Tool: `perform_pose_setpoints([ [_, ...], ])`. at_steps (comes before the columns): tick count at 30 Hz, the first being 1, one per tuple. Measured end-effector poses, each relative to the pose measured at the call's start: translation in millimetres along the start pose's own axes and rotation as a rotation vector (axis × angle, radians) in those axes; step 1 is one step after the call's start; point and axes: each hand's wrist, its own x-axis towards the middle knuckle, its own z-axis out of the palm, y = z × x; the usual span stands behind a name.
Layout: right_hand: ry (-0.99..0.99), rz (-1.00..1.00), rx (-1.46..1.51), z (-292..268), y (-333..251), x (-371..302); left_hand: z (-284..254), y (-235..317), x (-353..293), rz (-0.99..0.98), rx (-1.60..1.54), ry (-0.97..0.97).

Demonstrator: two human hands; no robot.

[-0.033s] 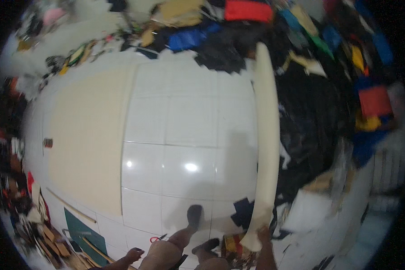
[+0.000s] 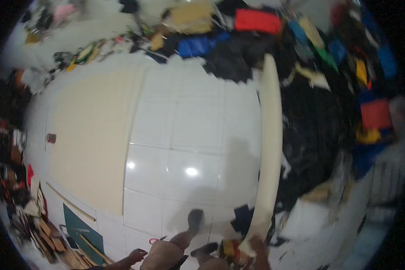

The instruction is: The person unfolds a large piece of off-white fabric on the floor, uses a wooden stick to measure and mark a line, then cuts the fabric with scissors. The person folds the cut piece and places it aside.

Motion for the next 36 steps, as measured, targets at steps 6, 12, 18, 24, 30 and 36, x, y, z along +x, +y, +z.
perform_pose_setpoints([
  [6,-0.176,-0.407,0.261,-49.9,-111.2,-95.9,-6.9,92.2,-34.9,0.212,-0.568,-0.050],
  [12,-0.378,-0.138,0.545,-169.2,-232.1,-69.8,-52.8,55.8,-102.0,0.124,-0.650,0.332],
  [18,-0.320,-0.365,-0.093,-268.1,-287.9,73.8,22.1,18.4,-133.5,-0.051,-1.109,0.560],
  [24,-0.096,-0.424,-0.667,-333.7,-448.3,75.5,164.5,1.3,-192.0,-0.211,-1.201,0.358],
  [30,0.002,-1.355,-0.833,-255.4,-704.7,63.1,195.1,-11.9,-170.3,0.008,-1.610,0.498],
  [36,-0.396,-1.135,-0.522,-33.0,-801.7,-138.4,113.7,-111.9,-251.1,-0.029,-1.629,0.863],
])
